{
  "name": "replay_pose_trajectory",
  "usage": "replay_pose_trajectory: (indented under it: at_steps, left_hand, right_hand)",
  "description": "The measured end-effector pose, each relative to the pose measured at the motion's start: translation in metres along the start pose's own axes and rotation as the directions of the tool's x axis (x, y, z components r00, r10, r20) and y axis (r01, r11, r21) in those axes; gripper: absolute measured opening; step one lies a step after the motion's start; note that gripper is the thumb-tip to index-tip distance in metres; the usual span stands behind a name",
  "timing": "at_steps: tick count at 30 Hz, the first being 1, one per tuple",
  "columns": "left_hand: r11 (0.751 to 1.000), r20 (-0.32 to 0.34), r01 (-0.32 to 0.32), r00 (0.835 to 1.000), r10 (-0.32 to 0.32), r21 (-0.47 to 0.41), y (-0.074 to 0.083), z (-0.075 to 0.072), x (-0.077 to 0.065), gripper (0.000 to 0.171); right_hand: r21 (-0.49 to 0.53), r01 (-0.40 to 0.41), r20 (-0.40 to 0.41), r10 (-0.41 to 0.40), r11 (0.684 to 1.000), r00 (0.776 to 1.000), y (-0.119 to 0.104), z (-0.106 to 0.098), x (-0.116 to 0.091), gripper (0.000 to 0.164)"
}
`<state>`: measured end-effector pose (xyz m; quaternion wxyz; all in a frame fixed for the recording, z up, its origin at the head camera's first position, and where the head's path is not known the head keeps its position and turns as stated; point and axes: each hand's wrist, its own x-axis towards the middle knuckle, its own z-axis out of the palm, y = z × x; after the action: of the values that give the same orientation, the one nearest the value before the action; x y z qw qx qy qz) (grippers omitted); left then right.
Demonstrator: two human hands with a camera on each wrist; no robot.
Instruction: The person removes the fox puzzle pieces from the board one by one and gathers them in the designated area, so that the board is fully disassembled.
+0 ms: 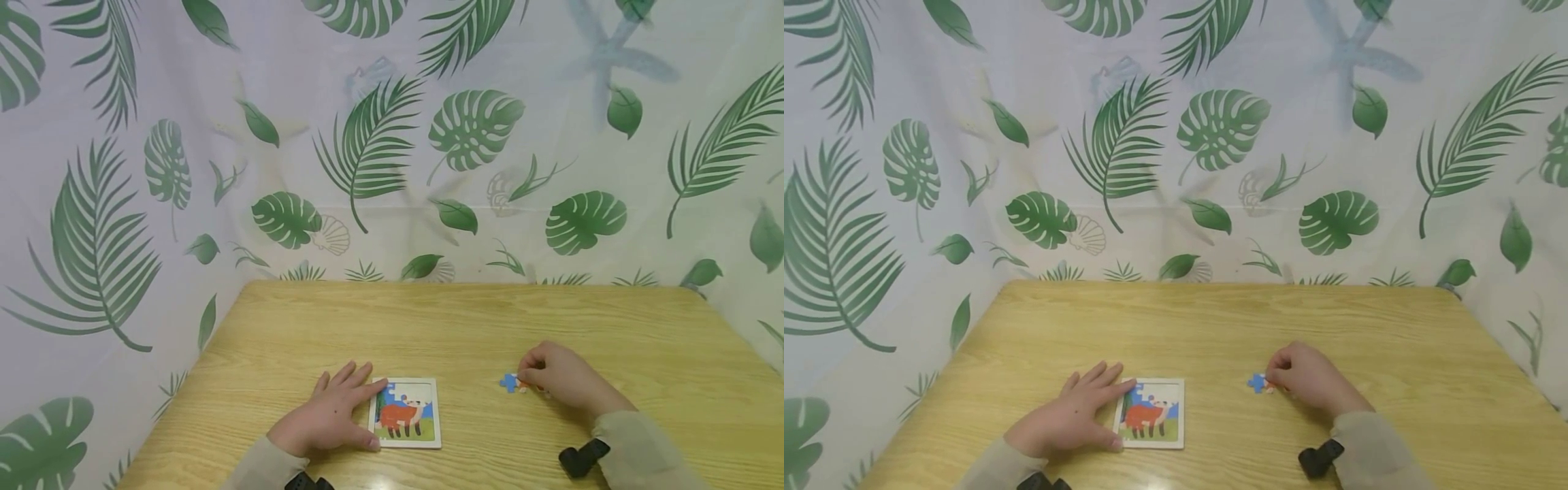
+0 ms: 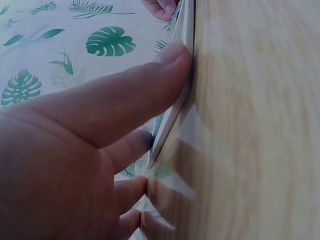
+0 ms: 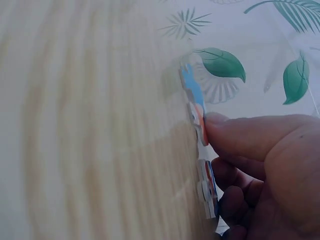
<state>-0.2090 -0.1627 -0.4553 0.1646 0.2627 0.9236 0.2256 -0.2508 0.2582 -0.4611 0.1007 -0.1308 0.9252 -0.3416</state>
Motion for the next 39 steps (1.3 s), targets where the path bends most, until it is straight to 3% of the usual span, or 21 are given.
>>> replay_pose_trajectory:
  at_steps: [12,39]
  left_hand:
    - [1.000,-0.004,-0.002,1.000,0.002,0.011,0.001,0.000,0.000,0.095]
    - [1.000,-0.005,-0.009,1.000,0.009,-0.016,-0.001,0.002,0.001,0.095]
  right_hand:
    - [-0.088,0.002,-0.080,-0.009,0.996,0.997,0.001,0.005,-0.003,0.011]
    - [-0.128,-0.001,-0.162,-0.020,0.992,0.987,0.002,0.010,-0.005,0.008]
